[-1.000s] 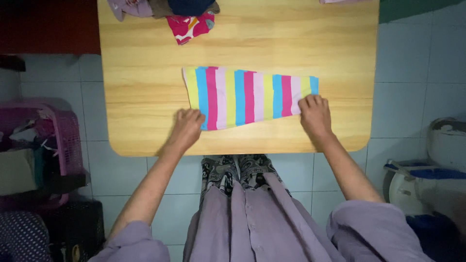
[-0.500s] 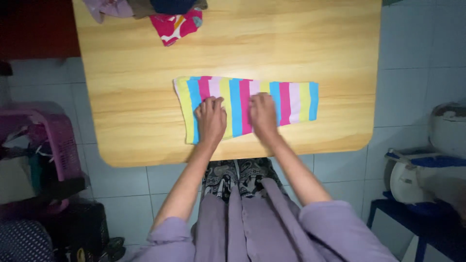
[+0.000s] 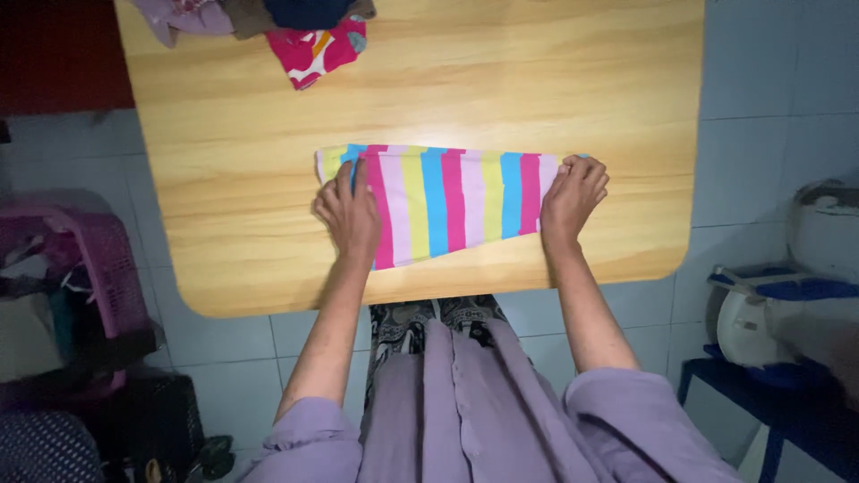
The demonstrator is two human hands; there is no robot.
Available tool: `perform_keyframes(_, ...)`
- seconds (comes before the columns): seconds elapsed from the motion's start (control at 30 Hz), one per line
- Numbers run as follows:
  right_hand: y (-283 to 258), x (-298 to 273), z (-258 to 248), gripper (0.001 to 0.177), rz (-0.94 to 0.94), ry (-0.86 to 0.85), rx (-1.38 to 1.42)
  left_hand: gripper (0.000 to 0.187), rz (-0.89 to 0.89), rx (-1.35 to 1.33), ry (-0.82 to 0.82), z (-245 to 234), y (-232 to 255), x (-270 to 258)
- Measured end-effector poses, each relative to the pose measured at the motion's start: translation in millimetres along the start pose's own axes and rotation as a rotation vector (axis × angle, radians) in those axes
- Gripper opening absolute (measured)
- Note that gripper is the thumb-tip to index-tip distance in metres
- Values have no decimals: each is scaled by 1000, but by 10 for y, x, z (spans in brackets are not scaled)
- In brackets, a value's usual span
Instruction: The person folds several garments on a wooden table. They fold a pink patterned cloth, two pairs of light blue shorts, a colorful striped shirt, and a gray long-sleeved shirt, stacking each folded item on the right side of the table.
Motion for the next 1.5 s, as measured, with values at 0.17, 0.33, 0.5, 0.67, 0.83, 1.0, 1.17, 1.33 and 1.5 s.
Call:
perform_keyframes(0.17,-242,-423,33,13,-272,-288,18,55,109,-82,-12,21,197,-131)
perform_keyframes(0.33,238,-406,-283,21,-169,-195,-40,56,163,-189,-73,25,708,-186)
perform_keyframes(0.5,557,-262,-674,20,-88,-288,73,60,47,-145,-30,-66,705,37)
perform_keyframes(0.67,544,-212,-755,19,-308,-417,-95,61,124,-159,-84,170,1005,-50)
perform_keyframes(0.83,573,-75,-759,8,-392,-503,-196,62,250,-66,3,228,942,-111)
perform_keyframes(1.0,571,-9,-854,22,-607,-492,-299,56,250,10,-42,241,816,-196)
perform_keyframes(1.17,354,-36,-713,16,-510,-329,-213,55,229,-18,-53,278,894,-151)
perform_keyframes(1.33,-228,-321,102,21,-328,-455,143,51,309,-119,-69,400,1358,36)
perform_keyframes(1.5,-366,-372,457,23,-403,-493,380,57,250,-124,-120,421,1364,166)
Point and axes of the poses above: each hand's wrist, its own x-axis towards the middle knuckle, its own z-axis out of the palm, y = z × x, the point moved 7 cm from there along x, towards the middle knuckle, and after that the axes turned 11 degrees about z, right-handed, at the moved point
